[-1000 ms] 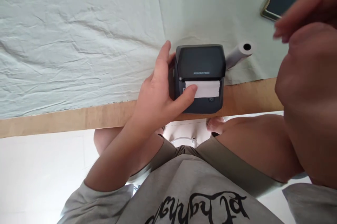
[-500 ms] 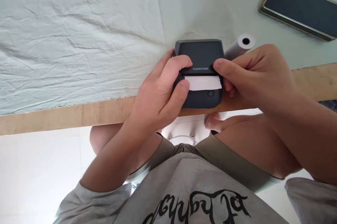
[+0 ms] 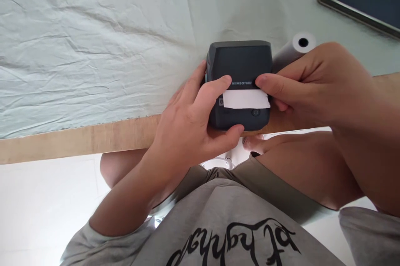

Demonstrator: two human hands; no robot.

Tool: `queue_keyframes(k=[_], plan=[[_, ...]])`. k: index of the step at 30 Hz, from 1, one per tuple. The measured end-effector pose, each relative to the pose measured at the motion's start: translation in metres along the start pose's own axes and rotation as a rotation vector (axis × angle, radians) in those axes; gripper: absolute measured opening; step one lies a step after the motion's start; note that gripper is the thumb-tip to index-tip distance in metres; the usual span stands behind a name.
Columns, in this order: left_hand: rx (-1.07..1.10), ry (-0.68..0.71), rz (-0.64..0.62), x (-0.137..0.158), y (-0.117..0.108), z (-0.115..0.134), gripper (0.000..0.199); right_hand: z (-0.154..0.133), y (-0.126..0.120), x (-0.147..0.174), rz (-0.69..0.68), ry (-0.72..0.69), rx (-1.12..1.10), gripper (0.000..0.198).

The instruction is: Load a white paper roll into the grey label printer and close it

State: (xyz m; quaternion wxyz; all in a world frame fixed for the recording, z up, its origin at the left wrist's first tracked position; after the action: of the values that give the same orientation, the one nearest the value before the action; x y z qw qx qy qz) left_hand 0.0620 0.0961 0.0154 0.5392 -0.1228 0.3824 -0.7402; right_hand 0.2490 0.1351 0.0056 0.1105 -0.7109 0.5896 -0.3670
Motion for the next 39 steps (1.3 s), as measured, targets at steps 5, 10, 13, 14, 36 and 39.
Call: queue_keyframes(k=[5,10,13,14,36,39], plan=[[-0.026,0.027,0.016,0.001,-0.002,0.001,0.073,0.007,-0.002,0.002,0.007,0.077,0.061,0.075],[-0.063,0.053,0.011,0.003,-0.002,0.003,0.077,0.004,-0.002,0.003,0.041,-0.014,0.06,0.074],[-0.064,0.048,0.006,0.007,-0.001,0.001,0.089,0.009,0.001,0.007,0.001,-0.04,0.076,0.081],[-0.074,0.038,0.002,0.008,-0.001,-0.001,0.096,0.011,0.003,0.009,-0.026,-0.043,0.091,0.082],[-0.259,-0.08,-0.03,0.011,-0.007,-0.022,0.121,-0.001,-0.002,0.02,0.14,-0.397,0.376,0.099],[-0.282,-0.088,-0.021,0.011,-0.009,-0.02,0.121,-0.001,-0.001,0.02,0.124,-0.403,0.38,0.098]])
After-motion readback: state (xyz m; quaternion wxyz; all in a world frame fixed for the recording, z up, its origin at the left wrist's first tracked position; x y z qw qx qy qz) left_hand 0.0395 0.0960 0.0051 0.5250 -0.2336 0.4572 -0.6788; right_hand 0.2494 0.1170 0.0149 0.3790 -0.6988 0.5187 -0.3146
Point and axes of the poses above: each hand's wrist, its own x-axis away from the middle knuckle, its own y-axis out of the palm, z = x × y, the point moved 10 cm from there along -x, towards the middle knuckle, and after that the axes turned 8 degrees about z, right-handed, at the moved point
